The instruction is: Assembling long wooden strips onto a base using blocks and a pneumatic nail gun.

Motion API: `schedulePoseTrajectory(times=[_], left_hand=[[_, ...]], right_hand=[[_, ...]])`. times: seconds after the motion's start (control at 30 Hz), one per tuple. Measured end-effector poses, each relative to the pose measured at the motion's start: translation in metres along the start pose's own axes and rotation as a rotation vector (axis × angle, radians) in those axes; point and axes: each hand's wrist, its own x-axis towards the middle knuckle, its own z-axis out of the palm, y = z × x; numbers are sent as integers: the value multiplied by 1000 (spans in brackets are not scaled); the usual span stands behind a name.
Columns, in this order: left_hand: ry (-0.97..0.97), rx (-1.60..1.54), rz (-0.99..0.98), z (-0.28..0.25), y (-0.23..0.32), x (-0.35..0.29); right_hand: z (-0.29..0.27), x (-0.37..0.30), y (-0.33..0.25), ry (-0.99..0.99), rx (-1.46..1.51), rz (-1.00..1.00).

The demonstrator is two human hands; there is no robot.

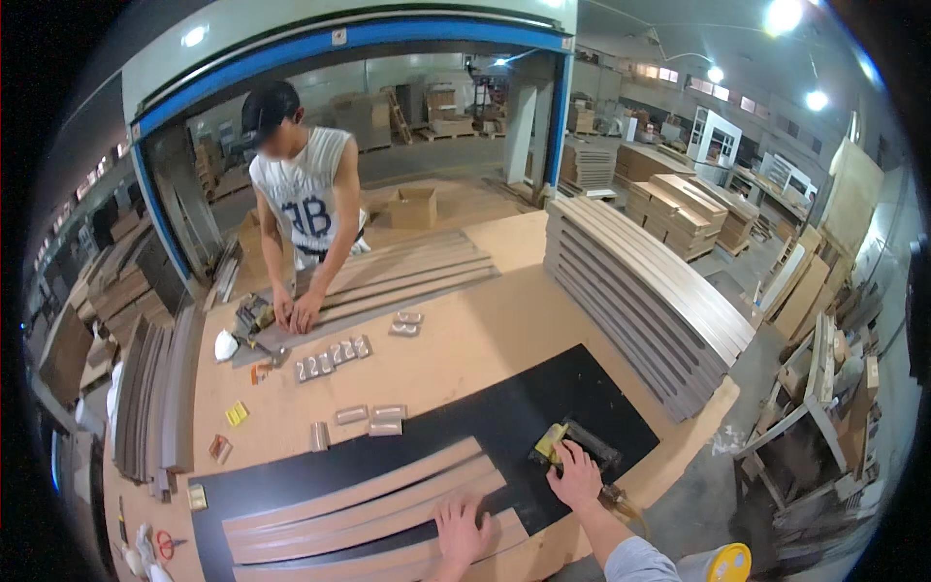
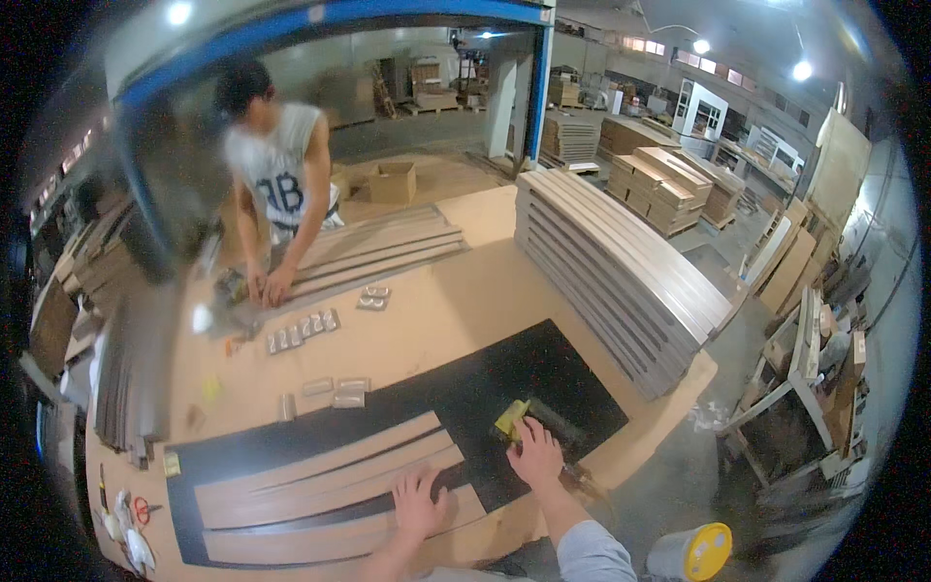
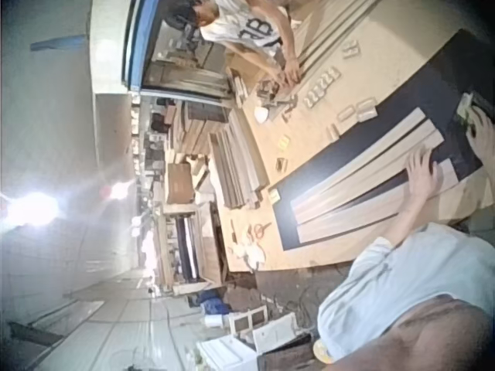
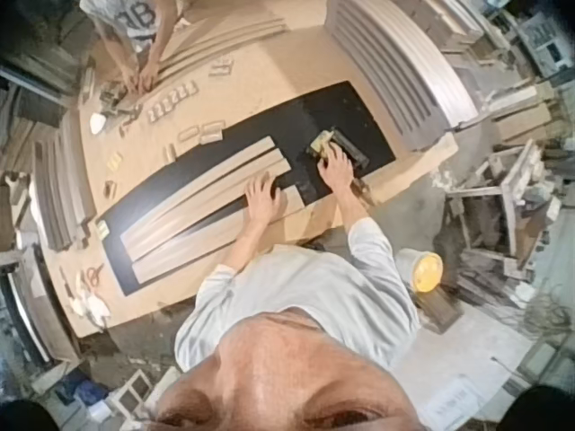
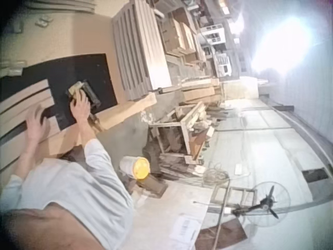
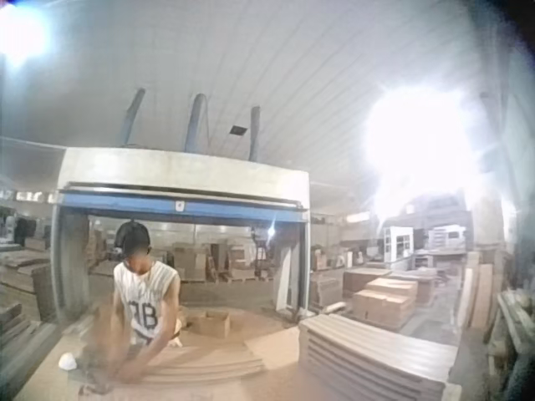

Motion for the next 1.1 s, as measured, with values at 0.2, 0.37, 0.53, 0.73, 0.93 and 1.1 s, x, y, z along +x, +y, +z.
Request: schedulePoseTrajectory(times=[0.2,0.37,0.53,0.73,0.93,1.1], left_hand=[[26,-30,4,-7,-1,10],[4,-44,3,-29,-10,16],[-8,-18,-51,-47,-36,11],[9,-38,-86,-65,-61,1],[-107,8,22,-79,-50,-29],[-128,97,110,-72,-46,-48]], right_hand=[[9,6,-1,21,1,-19],[8,12,-1,2,-21,-5],[11,8,3,-17,-23,-9],[11,4,3,-30,4,-4],[10,6,3,-35,-1,9],[10,8,2,-50,-20,7]])
